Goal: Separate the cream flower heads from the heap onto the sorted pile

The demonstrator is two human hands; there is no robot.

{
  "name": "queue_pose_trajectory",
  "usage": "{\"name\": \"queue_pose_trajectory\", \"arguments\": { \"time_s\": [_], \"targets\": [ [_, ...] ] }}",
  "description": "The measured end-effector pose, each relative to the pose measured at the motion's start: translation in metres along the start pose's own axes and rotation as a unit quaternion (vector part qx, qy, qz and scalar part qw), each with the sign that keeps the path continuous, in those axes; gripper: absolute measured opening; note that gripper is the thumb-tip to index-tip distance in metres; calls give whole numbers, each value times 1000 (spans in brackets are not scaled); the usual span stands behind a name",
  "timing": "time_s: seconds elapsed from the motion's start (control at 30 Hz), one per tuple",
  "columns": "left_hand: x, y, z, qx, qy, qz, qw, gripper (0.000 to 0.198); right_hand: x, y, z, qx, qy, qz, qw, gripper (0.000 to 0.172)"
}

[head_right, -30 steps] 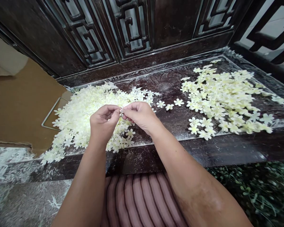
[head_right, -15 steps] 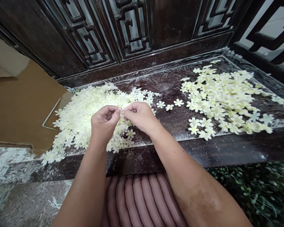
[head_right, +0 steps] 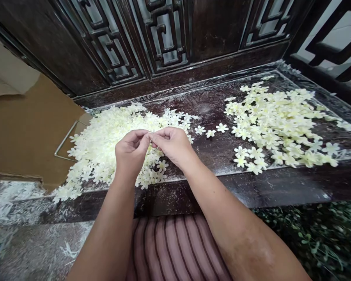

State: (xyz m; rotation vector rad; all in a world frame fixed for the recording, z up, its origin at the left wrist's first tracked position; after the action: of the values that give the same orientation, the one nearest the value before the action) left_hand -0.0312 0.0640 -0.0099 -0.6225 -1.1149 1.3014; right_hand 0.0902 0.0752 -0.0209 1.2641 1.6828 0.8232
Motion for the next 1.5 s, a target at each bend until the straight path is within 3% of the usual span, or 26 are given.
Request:
{"name": "queue_pose_trajectory", "arguments": {
  "time_s": [0.43, 1.07, 1.27, 1.4, 1.5],
  "targets": [
    [0, -5, 0, 83, 14, -60, 995, 15, 2, -1, 4, 8, -25, -20, 999, 19],
    [-1, -1, 1, 39, 15, -3, 999, 13, 1, 1, 4, 9, -11, -26, 1000, 18],
    [-1, -1, -2, 28, 26, 26, 999, 9, 3, -1, 2, -40, -12, 9, 999, 19],
    [2, 2, 5, 18, -8, 47, 999, 7, 5, 1, 6, -73, -8, 25, 997, 17],
    [5, 5, 15, 6, -60, 46, 997, 6, 6, 8, 19, -49, -50, 49, 996, 16]
  ]
}}
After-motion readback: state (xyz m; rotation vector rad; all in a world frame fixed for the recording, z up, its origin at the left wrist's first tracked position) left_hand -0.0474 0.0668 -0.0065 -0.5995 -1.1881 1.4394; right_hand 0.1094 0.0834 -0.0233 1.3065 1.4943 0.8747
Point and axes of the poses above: each hand's wrist, its own x-axis towards the middle knuckle, its own z-axis out of the back of the hand, y = z × x, the point moved 5 cm from there along x, towards the middle knuckle, and after that the axes turned 10 degrees about x, right-handed, at the moved point
